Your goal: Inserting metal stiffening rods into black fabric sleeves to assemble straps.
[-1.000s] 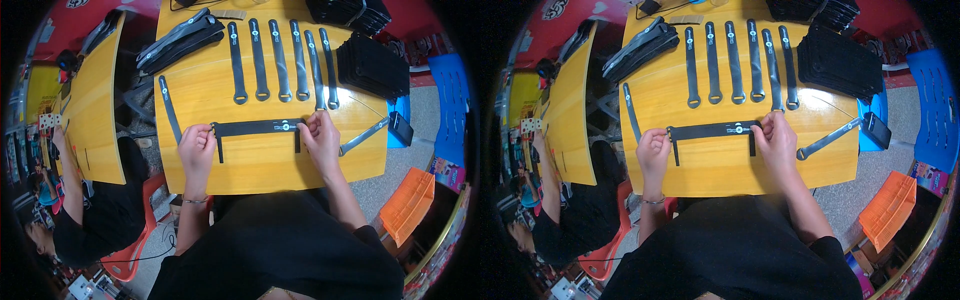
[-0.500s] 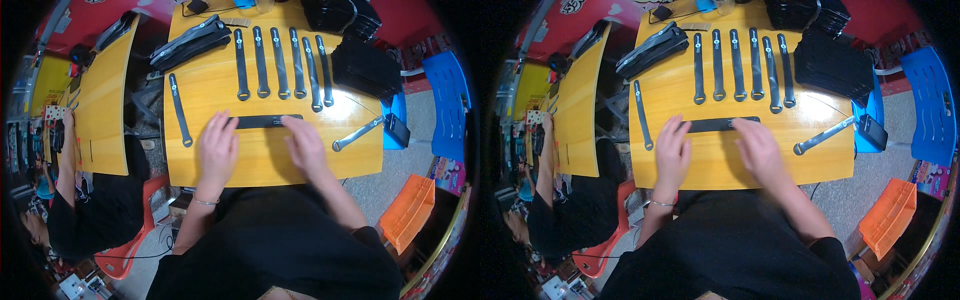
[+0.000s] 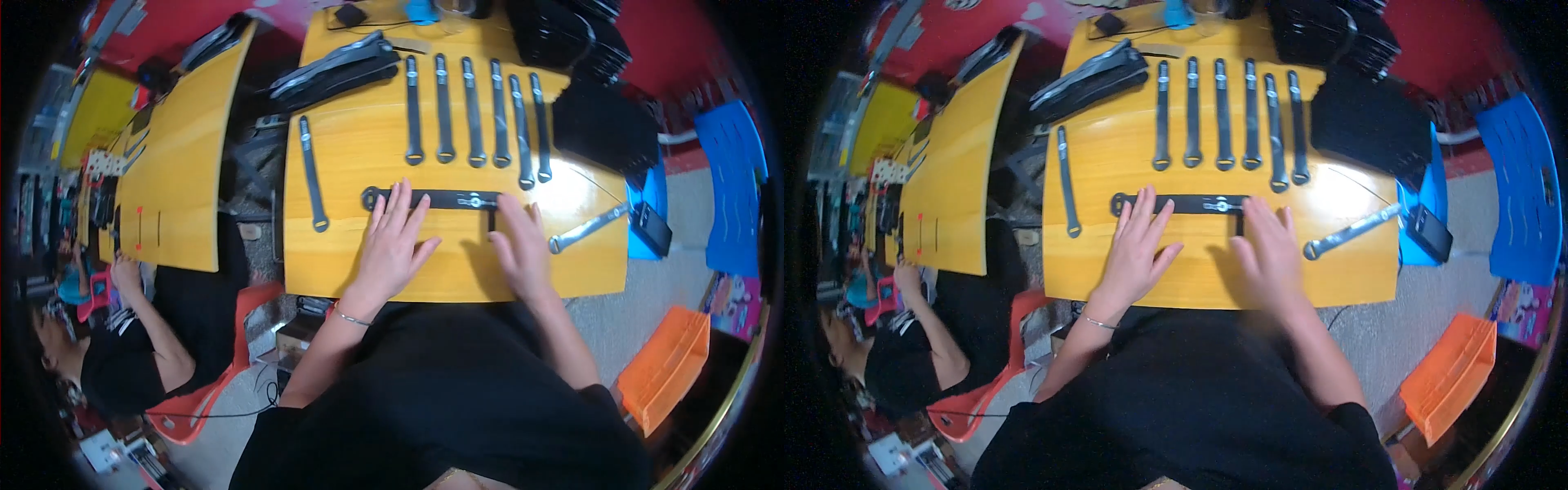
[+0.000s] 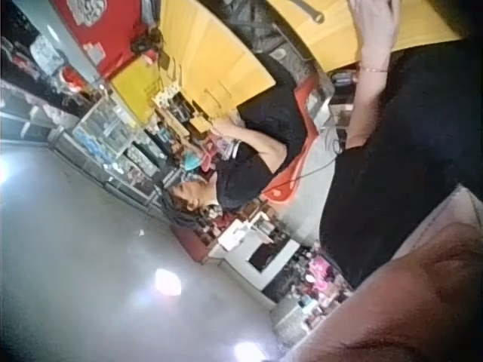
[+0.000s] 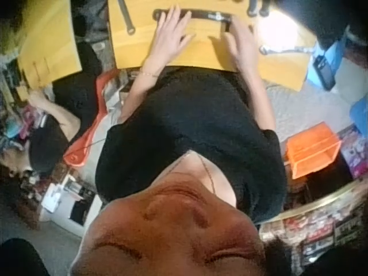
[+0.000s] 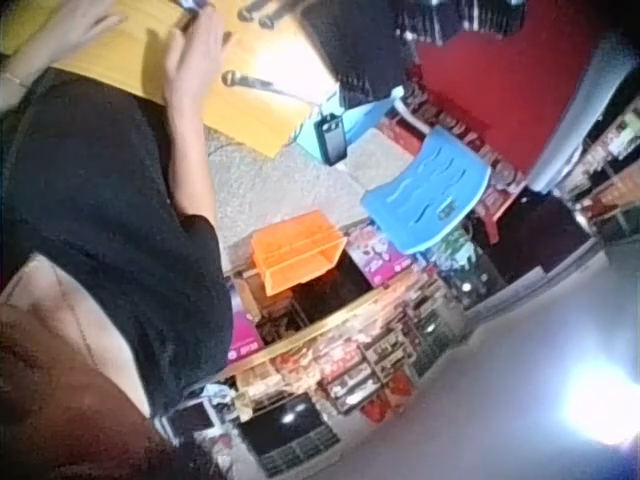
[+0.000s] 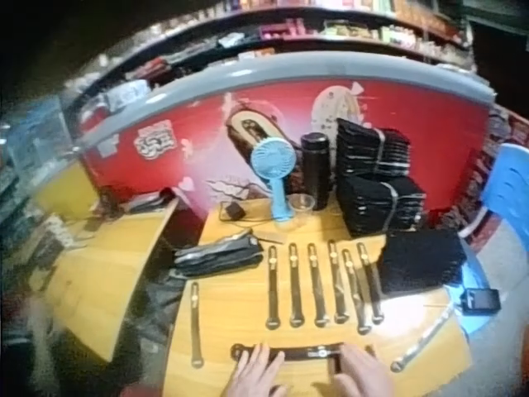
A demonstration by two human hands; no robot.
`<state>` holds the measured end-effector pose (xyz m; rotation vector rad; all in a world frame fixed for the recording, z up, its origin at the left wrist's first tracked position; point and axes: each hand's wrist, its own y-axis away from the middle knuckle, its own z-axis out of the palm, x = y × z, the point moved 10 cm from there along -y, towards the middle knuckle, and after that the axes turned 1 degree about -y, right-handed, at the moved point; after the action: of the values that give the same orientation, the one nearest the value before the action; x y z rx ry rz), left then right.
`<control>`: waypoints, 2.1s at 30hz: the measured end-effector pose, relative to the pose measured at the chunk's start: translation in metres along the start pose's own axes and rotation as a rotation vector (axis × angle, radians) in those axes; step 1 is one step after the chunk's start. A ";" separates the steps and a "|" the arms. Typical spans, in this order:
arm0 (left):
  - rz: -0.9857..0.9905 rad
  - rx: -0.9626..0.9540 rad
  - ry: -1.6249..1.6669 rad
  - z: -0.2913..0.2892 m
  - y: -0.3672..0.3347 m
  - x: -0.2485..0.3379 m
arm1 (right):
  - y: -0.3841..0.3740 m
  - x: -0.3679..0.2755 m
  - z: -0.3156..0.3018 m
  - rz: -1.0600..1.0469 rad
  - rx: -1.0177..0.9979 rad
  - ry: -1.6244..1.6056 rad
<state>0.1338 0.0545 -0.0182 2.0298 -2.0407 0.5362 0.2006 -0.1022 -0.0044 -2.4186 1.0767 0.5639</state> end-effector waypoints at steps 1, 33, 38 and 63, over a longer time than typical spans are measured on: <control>-0.089 0.117 -0.064 -0.016 0.004 -0.016 | -0.002 0.005 -0.011 0.063 0.062 -0.173; -0.087 0.063 0.606 -0.088 0.048 -0.015 | -0.013 -0.085 0.050 0.247 -0.461 -1.570; -0.344 0.083 0.787 -0.056 0.054 -0.046 | -0.010 -0.031 0.036 0.420 -0.256 -1.346; -0.604 0.203 1.109 -0.014 0.027 -0.114 | -0.005 0.050 0.029 0.657 -0.044 -0.976</control>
<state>0.1083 0.1637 -0.0539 1.6574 -0.7214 1.3425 0.2303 -0.1133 -0.0534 -1.3864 1.3155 1.7337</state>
